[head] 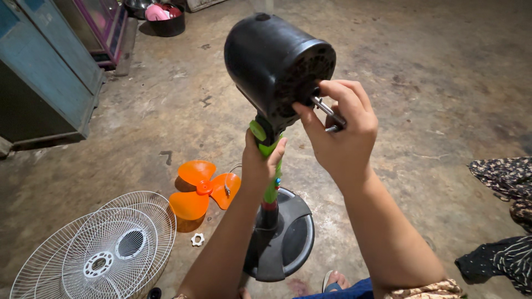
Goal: The person uses a screwdriver to tighten screws on the stand and motor housing of a disassembled pedestal fan. They work on the base joint and then move to the rear of the motor casing, turning the screwdriver repeatedly.
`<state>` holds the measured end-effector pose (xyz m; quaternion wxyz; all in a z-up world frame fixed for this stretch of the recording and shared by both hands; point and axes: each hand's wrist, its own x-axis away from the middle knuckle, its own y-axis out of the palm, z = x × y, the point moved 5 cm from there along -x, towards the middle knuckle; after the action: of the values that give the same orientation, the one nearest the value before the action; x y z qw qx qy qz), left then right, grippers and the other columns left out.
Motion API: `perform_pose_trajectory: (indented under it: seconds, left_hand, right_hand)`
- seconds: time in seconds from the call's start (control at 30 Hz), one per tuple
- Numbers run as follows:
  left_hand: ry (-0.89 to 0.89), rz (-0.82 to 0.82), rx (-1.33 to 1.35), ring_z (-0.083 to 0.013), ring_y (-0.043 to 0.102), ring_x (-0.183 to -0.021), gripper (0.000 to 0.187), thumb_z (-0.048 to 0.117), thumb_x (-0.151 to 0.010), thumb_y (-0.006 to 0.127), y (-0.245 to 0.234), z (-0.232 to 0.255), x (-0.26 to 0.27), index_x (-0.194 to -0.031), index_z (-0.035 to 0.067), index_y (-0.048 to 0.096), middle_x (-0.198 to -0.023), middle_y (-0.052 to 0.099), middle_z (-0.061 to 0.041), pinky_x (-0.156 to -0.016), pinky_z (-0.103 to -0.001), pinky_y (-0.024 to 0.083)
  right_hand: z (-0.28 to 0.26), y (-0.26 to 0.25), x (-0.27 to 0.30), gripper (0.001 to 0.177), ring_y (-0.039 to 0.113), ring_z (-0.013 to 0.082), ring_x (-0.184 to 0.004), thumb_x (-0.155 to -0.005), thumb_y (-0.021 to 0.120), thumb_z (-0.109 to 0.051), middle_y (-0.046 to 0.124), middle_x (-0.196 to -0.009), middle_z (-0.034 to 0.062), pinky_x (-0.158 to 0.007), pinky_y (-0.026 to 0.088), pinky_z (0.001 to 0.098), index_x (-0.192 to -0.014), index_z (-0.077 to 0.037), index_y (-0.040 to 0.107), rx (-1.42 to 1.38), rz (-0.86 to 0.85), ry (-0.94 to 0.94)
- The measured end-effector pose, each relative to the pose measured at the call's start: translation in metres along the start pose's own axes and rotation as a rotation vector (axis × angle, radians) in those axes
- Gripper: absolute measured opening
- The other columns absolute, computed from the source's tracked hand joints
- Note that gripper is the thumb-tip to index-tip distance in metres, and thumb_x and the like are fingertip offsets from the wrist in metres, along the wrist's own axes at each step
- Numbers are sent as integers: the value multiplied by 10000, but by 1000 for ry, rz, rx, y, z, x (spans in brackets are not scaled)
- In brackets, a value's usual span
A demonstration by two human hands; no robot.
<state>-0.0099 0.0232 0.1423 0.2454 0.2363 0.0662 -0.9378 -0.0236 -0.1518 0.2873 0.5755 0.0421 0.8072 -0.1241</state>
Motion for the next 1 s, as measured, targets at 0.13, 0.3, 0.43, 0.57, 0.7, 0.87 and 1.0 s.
perform_pose_trajectory:
  seconds: [0.13,0.3,0.43,0.57,0.7,0.87,1.0]
  left_hand:
    - [36,-9,78,-146,660,-994,518,148,-925,763,2,-4,0,-1331,9,474,-1123,688,-73,-886,-289,547]
    - [66,8,139,-126,636,-971,508,134,-934,759,4,-7,1,-1332,13,468,-1107,660,-55,-862,-276,543]
    - [28,51,82,-115,637,-903,484,134,-929,757,2,3,6,-1309,24,479,-1057,661,-46,-781,-266,548]
    - [-90,68,128,-104,597,-767,460,137,-906,751,4,12,8,-1270,37,489,-982,632,-39,-633,-272,525]
    - [-217,96,144,-136,583,-688,485,143,-878,744,5,13,10,-1271,59,474,-926,622,-51,-573,-305,495]
    - [-3,136,50,-155,643,-945,471,159,-903,766,-3,12,4,-1269,34,496,-1092,653,-64,-818,-303,541]
    - [-16,126,10,-165,658,-944,478,182,-883,783,-6,0,6,-1243,30,509,-1069,674,-73,-837,-299,544]
  right_hand:
    - [2,3,-1,402,627,91,-854,-910,907,9,641,-1139,87,-583,476,200,-1209,-14,640,-70,2,-9]
    - [4,1,-1,406,603,64,-814,-896,908,9,645,-1146,82,-589,463,200,-1211,-11,651,-79,-4,30]
    - [7,0,-3,407,589,54,-843,-888,908,-3,653,-1138,67,-608,456,198,-1215,-23,667,-85,-12,67]
    - [15,-1,-4,379,545,41,-837,-905,898,-20,653,-1126,43,-604,414,183,-1215,-37,681,-116,-34,109]
    - [21,-3,-6,420,487,13,-694,-901,891,-62,571,-933,17,-596,385,191,-1248,-28,657,-182,-143,190]
    - [19,-21,-13,479,457,71,-769,-927,765,-60,456,-1009,44,-649,403,216,-1317,-11,491,-390,-411,247]
    - [-3,-48,-20,414,555,238,-921,-859,540,96,515,-1086,158,-807,497,334,-1266,24,513,-16,-604,10]
